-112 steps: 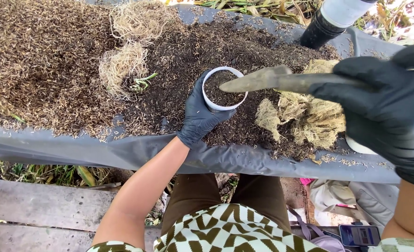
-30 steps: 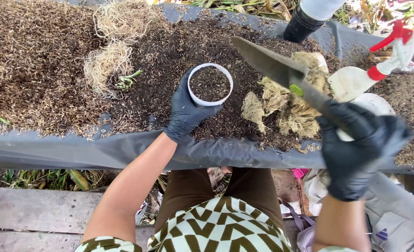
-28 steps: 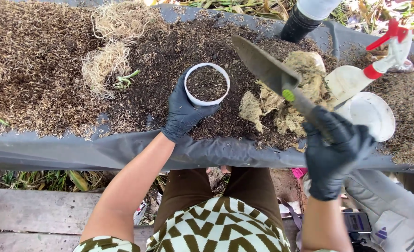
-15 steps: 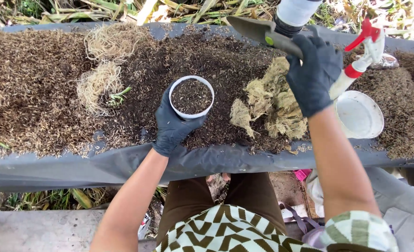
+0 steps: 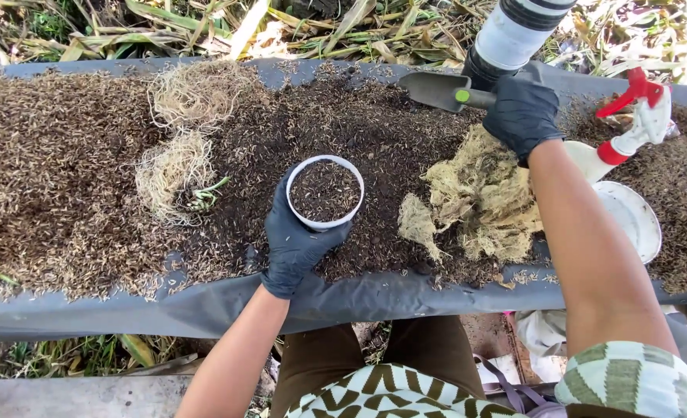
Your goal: The person fills a white plastic cup with soil using a small hand trowel. They then tear a piece of fibrous material, likely sphagnum moss, and place it into the cup. The person continues to add more soil to the cup, pressing it down with the trowel to compact the mixture.
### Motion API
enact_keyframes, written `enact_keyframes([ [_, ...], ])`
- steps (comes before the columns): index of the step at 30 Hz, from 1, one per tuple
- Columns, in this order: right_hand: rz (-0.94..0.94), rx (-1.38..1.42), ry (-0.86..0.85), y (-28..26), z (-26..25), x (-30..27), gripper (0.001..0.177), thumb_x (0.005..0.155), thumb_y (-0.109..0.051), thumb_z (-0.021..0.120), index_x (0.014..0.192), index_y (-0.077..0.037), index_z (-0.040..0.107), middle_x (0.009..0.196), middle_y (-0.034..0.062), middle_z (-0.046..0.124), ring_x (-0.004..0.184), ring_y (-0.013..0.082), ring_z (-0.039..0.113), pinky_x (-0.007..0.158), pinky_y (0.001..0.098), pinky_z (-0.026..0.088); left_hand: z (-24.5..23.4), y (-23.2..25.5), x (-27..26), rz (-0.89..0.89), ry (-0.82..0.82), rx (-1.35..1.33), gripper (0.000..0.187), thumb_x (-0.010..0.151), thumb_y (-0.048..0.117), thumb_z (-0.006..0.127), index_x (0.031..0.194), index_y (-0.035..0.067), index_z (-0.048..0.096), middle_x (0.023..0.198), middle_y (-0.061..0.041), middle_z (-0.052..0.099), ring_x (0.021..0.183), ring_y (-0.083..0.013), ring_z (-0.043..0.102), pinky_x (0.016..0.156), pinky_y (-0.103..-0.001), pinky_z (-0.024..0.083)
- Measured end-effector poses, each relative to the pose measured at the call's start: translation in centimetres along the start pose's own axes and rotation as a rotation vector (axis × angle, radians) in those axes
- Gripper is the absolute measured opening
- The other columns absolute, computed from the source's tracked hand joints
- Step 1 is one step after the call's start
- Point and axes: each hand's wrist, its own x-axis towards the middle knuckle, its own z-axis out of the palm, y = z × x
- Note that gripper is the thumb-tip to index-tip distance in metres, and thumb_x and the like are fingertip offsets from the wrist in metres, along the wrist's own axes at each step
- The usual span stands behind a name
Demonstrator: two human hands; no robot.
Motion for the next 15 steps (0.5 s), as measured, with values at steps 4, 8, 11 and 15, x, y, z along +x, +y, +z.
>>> enact_keyframes([
  [4, -0.061, 0.134, -0.216, 0.3, 1.0, 1.8, 0.048, 0.081, -0.027, 0.064, 0.128, -0.028, 0.073, 0.107, 0.0124, 0.077, 0.106, 0.0434, 0.071, 0.089, 0.0545, 0.054, 0.1, -1.1, 0.1, -0.192, 0.040, -0.329, 0.105, 0.049, 0.005, 0.100, 0.142, 0.008, 0.051, 0.127, -0.025, 0.068, 0.122, -0.0460, 0.062, 0.096, -0.059, 0.060],
  [8, -0.110, 0.217, -0.337, -2.5, -3.5, 1.4, 0.038, 0.109, -0.046, 0.043, 0.134, -0.035, 0.070, 0.125, -0.0019, 0.074, 0.122, 0.0315, 0.060, 0.119, 0.0506, 0.010, 0.2, 0.8, 0.0, -0.112, -0.001, -0.012, 0.096, 0.059, 0.034, 0.093, 0.142, 0.013, 0.050, 0.129, -0.011, 0.070, 0.119, -0.0244, 0.068, 0.105, -0.039, 0.057],
  [11, -0.078, 0.400, -0.393, -2.4, -0.3, 2.6, 0.052, 0.100, -0.059, 0.057, 0.135, -0.022, 0.069, 0.122, 0.0079, 0.074, 0.111, 0.0384, 0.061, 0.106, 0.0532, 0.036, 0.5, 0.1, -0.1, -0.080, 0.012, 0.088, 0.096, 0.060, 0.040, 0.092, 0.143, 0.017, 0.049, 0.124, -0.009, 0.073, 0.112, -0.0229, 0.073, 0.099, -0.037, 0.060],
  [15, -0.139, 0.430, -0.419, -3.5, 0.6, 3.2, 0.043, 0.101, -0.016, 0.055, 0.143, -0.020, 0.065, 0.120, 0.0116, 0.072, 0.113, 0.0400, 0.056, 0.103, 0.0514, 0.039, 0.5, 0.3, 0.0, -0.120, 0.000, 0.042, 0.098, 0.058, 0.036, 0.092, 0.144, 0.017, 0.049, 0.127, -0.008, 0.072, 0.116, -0.0219, 0.071, 0.102, -0.037, 0.058],
])
